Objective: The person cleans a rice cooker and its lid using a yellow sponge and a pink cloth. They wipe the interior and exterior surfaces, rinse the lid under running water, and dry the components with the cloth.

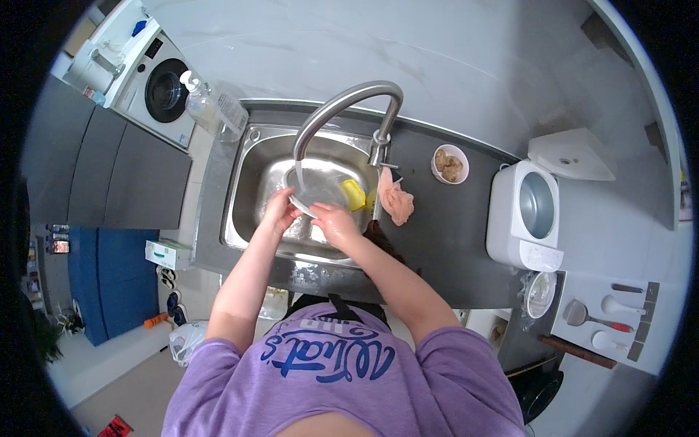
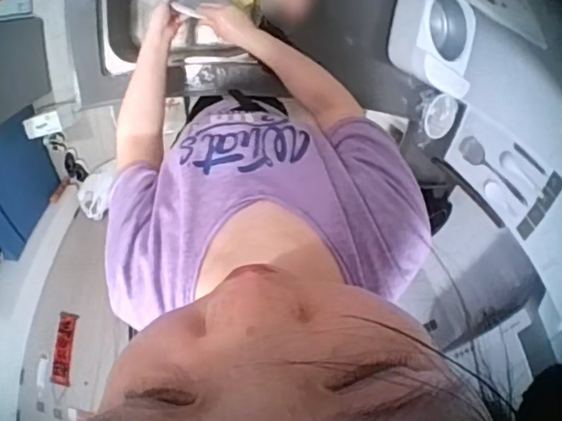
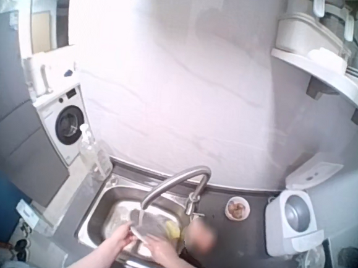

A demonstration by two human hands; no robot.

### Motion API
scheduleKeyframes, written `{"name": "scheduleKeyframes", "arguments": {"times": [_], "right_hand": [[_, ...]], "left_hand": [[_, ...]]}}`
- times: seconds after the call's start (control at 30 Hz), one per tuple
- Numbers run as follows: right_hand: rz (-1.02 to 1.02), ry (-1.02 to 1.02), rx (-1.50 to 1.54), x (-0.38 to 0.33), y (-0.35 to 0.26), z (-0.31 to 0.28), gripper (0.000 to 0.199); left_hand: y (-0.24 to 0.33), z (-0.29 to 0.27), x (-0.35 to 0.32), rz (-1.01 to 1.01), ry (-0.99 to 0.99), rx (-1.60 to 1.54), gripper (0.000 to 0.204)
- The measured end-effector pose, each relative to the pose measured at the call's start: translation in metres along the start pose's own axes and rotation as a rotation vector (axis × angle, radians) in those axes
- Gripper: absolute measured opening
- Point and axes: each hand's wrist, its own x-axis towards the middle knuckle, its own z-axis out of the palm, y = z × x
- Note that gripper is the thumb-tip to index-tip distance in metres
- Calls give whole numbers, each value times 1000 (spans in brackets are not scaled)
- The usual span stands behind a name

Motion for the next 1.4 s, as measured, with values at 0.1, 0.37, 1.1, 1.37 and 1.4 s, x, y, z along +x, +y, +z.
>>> {"name": "scheduleKeyframes", "arguments": {"times": [0.1,0.37,1.1,1.37,1.4], "right_hand": [[19,55,-100,2,18,-38,25],[313,217,-531,31,89,-111,27],[420,146,-663,-57,89,-95,48],[608,55,213,-52,82,-125,35],[605,-50,-37,-53,76,-129,36]], "left_hand": [[-14,4,10,8,19,72,26],[-13,-1,5,2,6,317,26],[42,-49,-85,743,258,1232,12],[51,-20,-106,1272,124,1625,29],[51,-19,-107,1208,119,1602,24]]}}
